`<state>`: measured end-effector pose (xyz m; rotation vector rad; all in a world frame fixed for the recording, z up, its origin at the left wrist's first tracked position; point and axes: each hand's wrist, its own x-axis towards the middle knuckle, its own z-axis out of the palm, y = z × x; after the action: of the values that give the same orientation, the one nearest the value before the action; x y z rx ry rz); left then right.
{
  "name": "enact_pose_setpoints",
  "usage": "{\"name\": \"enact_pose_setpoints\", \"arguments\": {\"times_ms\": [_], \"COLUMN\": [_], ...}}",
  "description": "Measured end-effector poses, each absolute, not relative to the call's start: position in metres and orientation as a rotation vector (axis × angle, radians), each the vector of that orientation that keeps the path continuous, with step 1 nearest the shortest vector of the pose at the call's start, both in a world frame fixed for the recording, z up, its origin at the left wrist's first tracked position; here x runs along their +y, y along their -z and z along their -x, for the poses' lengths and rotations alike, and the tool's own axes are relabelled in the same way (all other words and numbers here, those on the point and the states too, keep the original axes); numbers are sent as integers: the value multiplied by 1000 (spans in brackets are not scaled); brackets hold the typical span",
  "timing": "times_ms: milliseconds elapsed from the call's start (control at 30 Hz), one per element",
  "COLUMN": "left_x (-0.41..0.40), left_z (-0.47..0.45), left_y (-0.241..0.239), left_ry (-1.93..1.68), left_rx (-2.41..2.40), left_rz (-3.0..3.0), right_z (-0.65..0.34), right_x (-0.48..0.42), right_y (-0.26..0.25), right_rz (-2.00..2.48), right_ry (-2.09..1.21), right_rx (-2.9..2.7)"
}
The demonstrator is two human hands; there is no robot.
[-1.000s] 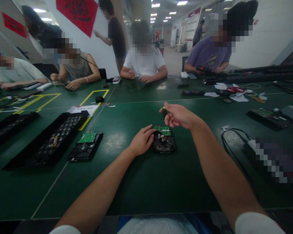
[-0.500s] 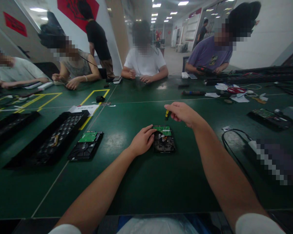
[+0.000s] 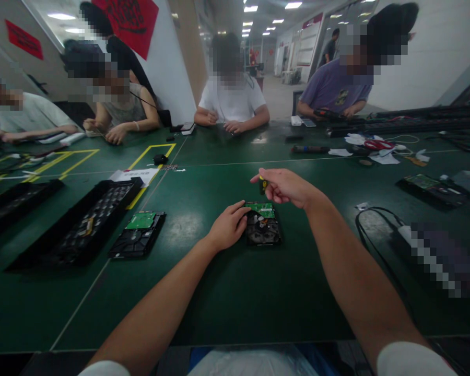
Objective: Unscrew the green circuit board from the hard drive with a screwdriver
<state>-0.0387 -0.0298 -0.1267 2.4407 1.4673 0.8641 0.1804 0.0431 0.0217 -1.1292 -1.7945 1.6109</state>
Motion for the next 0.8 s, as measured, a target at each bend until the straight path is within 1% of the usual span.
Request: {"name": "enact_pose_setpoints", "arguments": {"times_ms": [200,267,433,500,567,800], "left_x": [-29,-29,-30,-30,-30,-30], "left_z": [39,39,39,39,38,39], "left_y": [128,128,127,126,126,126], "left_ry": [-860,-865,-866,-864,-864,-863], "left_rx": [1472,1473,1469,1468,1467,1471], "left_rz": [-2437,-2433,-2426,-2423,-2420,-2422], "right_z": [-182,-184,-188,-188,-188,-183], "right_x": [47,50,56,56,55,49], "right_y": [-14,-13,-15,-15,-15,-17], "right_rz": [1090,1113,1239,1272,1277,1220], "right_ry": [-1662,-1577,-1248,-1187,-1200,-1400], "right_rx": [-1764,-1800,-1833,-1819,-1806,-1768]}}
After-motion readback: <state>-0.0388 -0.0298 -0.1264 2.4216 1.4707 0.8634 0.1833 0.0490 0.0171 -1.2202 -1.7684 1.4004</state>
